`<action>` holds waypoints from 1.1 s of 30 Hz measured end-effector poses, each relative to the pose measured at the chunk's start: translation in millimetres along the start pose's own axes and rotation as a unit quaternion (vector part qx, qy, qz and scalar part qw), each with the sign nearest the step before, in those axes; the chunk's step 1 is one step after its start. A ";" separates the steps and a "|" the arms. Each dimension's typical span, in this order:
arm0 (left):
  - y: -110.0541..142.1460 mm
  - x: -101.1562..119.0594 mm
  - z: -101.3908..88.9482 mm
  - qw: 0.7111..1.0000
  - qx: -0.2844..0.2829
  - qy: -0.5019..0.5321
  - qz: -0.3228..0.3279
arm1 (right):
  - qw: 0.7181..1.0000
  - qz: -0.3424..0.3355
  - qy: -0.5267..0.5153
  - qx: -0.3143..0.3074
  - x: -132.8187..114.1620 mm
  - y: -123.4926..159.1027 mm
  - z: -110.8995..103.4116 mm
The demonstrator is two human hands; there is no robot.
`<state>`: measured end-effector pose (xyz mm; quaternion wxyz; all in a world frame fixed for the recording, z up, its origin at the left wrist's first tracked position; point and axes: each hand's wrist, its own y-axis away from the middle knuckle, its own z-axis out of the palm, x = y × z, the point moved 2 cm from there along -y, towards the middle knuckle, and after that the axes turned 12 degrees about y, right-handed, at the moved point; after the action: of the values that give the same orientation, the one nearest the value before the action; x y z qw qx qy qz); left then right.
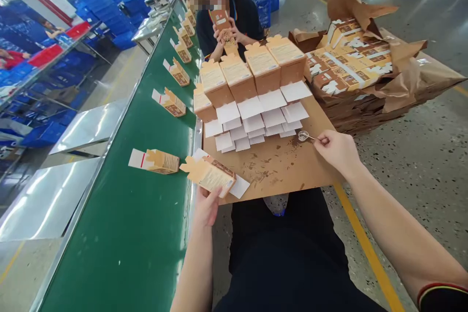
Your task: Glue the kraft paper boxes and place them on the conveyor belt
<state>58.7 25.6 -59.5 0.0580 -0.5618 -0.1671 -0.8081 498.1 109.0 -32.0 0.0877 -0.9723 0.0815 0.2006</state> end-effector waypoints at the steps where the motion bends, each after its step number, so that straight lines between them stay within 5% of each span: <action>1: 1.5 -13.4 -1.5 1.000 0.012 -0.002 0.002 | 1.000 0.001 -0.018 0.012 -1.6 8.5 1.3; 5: -0.5 -36.8 2.3 0.999 0.024 -0.012 0.019 | 0.995 -0.009 -0.101 0.004 -22.1 45.8 13.1; 11: 1.2 -26.9 9.9 1.000 -0.005 -0.016 -0.002 | 0.988 -0.033 -0.146 -0.022 -51.6 70.6 21.3; 16: 9.0 -24.2 12.5 1.000 -0.009 -0.021 0.014 | 0.999 0.011 -0.036 0.030 -22.9 36.3 3.5; 21: 9.4 -32.0 21.9 0.999 0.004 -0.012 0.044 | 0.998 0.001 0.061 -0.008 -4.8 -7.5 0.9; 26: 9.8 -37.8 33.0 0.998 0.008 -0.011 0.055 | 0.998 -0.044 0.049 -0.026 -5.8 -23.9 -2.4; 29: 8.9 -39.4 31.8 0.999 0.007 -0.008 0.042 | 0.999 -0.041 0.019 0.007 -8.9 -6.3 -9.5; 33: 6.5 -40.8 27.0 1.000 -0.008 -0.002 0.013 | 0.990 -0.085 -0.112 0.007 -41.1 58.3 9.5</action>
<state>99.3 24.8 -87.5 0.0639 -0.5662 -0.1537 -0.8073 446.0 59.4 -32.0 0.1194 -0.9464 -0.0108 0.2998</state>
